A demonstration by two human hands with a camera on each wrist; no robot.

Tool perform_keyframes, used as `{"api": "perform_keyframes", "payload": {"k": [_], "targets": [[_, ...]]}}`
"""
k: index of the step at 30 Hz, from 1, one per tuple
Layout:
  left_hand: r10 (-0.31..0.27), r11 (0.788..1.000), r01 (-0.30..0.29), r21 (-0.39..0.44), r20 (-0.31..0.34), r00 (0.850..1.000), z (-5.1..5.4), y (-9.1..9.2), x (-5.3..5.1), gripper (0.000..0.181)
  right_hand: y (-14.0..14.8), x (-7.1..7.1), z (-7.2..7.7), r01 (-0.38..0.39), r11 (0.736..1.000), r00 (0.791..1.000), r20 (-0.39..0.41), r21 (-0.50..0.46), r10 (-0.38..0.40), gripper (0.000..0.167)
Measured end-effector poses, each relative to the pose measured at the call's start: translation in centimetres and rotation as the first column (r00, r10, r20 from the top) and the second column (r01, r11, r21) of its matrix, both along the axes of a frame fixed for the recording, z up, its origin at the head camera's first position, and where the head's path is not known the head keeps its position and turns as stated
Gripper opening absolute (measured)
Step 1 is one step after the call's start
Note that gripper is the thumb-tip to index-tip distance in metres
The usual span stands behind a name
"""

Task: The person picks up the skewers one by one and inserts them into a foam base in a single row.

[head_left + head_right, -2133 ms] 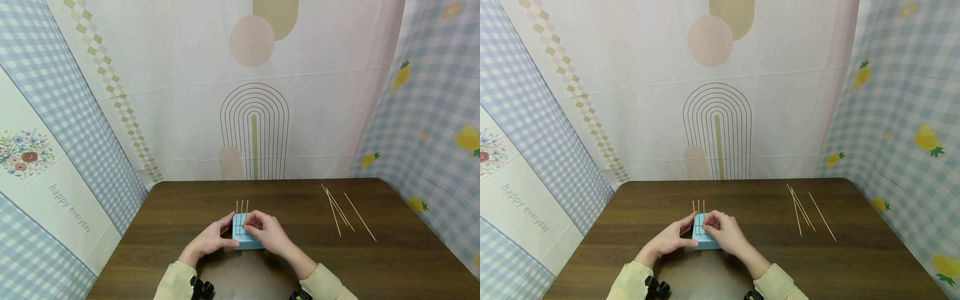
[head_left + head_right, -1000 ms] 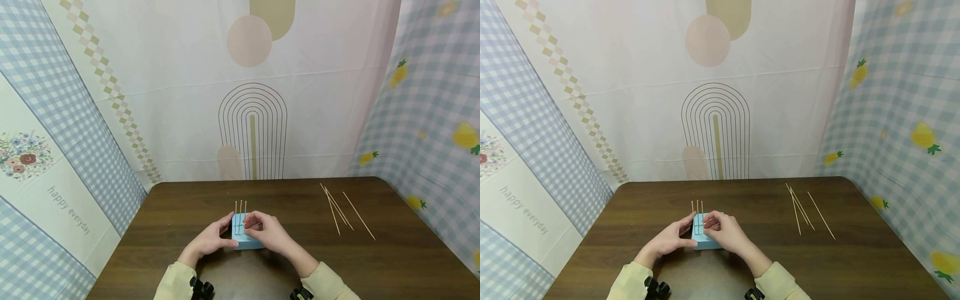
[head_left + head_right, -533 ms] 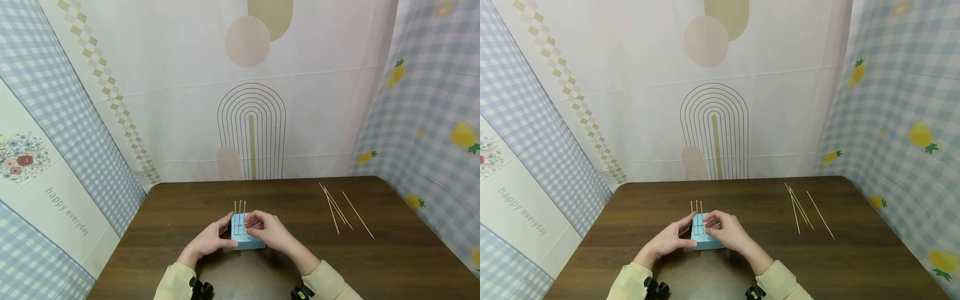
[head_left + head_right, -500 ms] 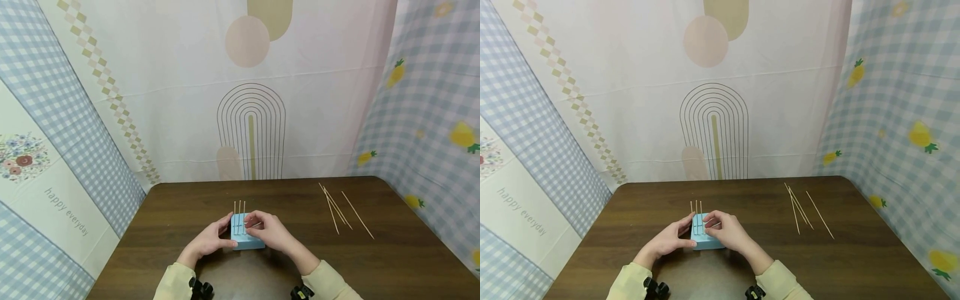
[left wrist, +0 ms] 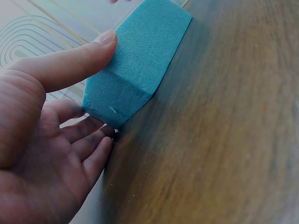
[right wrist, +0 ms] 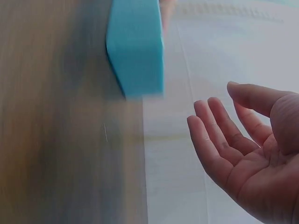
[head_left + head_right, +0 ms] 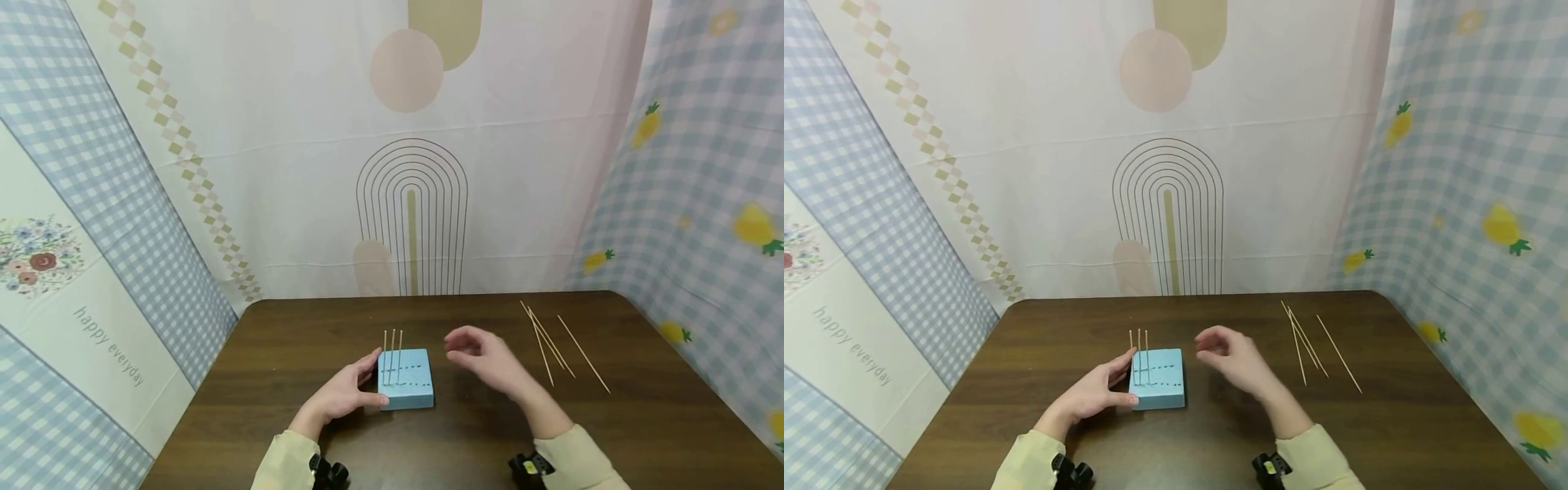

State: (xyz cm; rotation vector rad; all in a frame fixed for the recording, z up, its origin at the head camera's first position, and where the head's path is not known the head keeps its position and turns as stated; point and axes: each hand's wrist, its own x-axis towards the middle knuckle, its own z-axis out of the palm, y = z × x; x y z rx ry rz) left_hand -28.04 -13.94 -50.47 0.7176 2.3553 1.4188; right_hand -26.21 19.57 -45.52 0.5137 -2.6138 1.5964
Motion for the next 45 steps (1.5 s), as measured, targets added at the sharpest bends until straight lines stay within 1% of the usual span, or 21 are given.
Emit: {"api": "perform_keyframes", "payload": {"k": [3, 6, 10, 13, 17, 22, 29, 36, 45], "targets": [[-0.006, 1.0, 0.006, 0.0, -0.001, 1.0, 0.0, 0.0, 0.0, 0.104, 3.6, -0.3, -0.1, 0.078, 0.996, 0.997, -0.03, 0.044, -0.076, 0.024], [-0.008, 1.0, 0.008, 0.002, 0.0, 1.0, 0.0, 0.0, 0.0, 0.104, 7.0, -0.6, -0.3, 0.164, 0.981, 0.986, -0.058, 0.102, -0.159, 0.024], [-0.014, 1.0, 0.014, 0.012, -0.001, 1.0, -0.2, 0.0, -0.1, 0.105, 11.1, -0.8, -1.1, 0.261, 0.955, 0.965, -0.042, 0.143, -0.258, 0.032], [-0.014, 1.0, 0.014, 0.016, 0.002, 1.0, -0.1, 0.0, -0.1, 0.104, 13.2, -1.0, -2.0, 0.319, 0.933, 0.947, -0.013, 0.165, -0.321, 0.039], [-0.004, 1.0, 0.004, 0.009, 0.004, 1.0, 0.0, 0.0, -0.1, 0.104, 14.5, -1.2, -2.8, 0.354, 0.916, 0.931, 0.019, 0.189, -0.364, 0.043], [-0.005, 1.0, 0.005, 0.005, -0.003, 1.0, 0.0, 0.0, 0.0, 0.104, 14.9, -1.1, -3.3, 0.35, 0.913, 0.926, 0.068, 0.208, -0.37, 0.045], [0.0, 1.0, 0.0, 0.0, -0.005, 1.0, 0.1, 0.0, 0.1, 0.104, 14.8, -1.3, -3.8, 0.335, 0.914, 0.926, 0.099, 0.23, -0.364, 0.047], [0.003, 1.0, -0.003, -0.008, -0.007, 1.0, -0.1, 0.0, -0.1, 0.104, 14.4, -1.2, -3.8, 0.275, 0.934, 0.946, 0.112, 0.229, -0.306, 0.046], [-0.012, 1.0, 0.012, -0.004, -0.009, 1.0, -0.1, 0.0, -0.2, 0.105, 13.4, -1.4, -3.5, 0.222, 0.932, 0.96, 0.103, 0.288, -0.26, 0.047]]}}
